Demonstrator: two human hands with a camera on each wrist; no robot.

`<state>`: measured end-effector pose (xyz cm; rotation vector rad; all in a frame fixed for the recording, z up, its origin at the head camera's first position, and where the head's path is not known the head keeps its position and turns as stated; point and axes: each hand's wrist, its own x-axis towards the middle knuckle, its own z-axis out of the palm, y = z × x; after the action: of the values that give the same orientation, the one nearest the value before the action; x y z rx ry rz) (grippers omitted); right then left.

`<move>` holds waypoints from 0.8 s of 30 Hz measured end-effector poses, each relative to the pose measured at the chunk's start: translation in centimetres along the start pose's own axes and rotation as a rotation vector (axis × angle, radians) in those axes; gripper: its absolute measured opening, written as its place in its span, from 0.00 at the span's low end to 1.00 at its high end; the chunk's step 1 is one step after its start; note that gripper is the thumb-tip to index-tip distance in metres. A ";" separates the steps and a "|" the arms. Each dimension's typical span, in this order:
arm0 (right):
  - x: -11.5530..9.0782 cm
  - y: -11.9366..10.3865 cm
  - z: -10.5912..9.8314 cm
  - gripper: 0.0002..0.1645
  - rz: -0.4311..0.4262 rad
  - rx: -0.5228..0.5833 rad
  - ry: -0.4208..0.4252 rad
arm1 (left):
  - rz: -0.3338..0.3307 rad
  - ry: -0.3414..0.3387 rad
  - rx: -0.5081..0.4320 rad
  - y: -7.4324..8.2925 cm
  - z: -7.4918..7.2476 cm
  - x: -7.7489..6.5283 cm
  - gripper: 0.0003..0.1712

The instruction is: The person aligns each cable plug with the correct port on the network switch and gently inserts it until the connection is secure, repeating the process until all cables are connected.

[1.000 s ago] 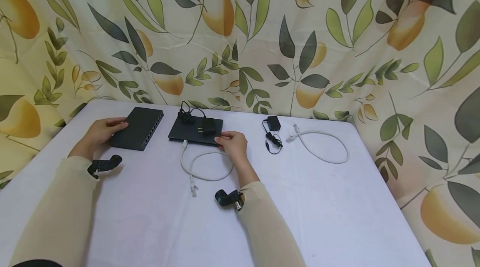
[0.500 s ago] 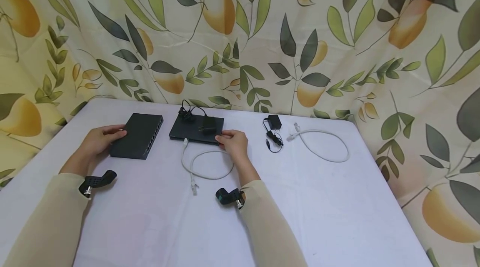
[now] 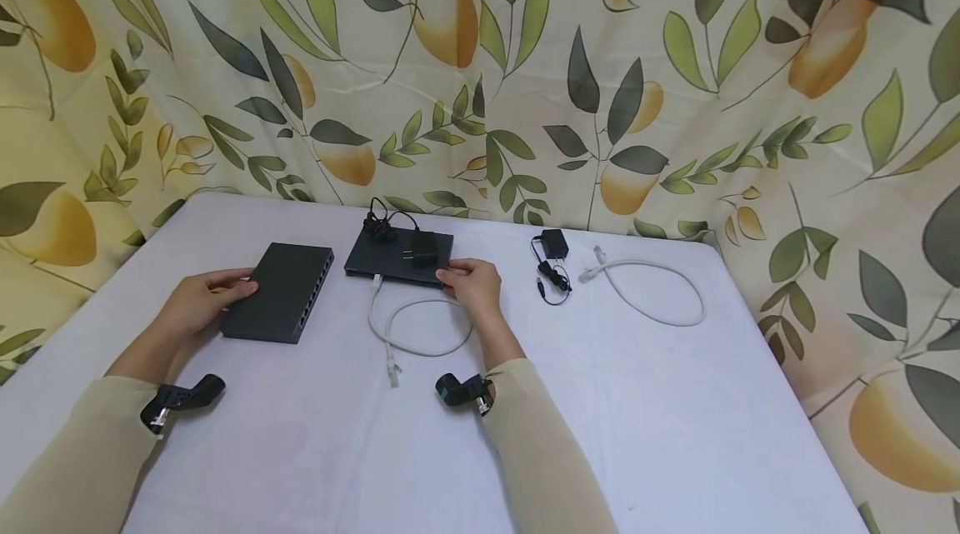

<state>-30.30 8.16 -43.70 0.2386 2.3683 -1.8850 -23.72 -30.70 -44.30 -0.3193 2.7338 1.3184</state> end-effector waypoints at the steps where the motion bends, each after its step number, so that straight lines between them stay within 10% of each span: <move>1: 0.0 0.0 0.0 0.21 0.002 0.001 -0.001 | 0.010 0.000 0.013 0.0 0.0 -0.3 0.41; 24: 0.2 -0.1 -0.1 0.22 0.013 0.019 -0.017 | 0.049 -0.050 0.086 -0.1 0.8 -7.1 0.39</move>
<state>-30.47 8.28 -43.65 0.2382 2.3332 -1.8978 -16.78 -29.12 -43.69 -0.2111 2.7639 1.1979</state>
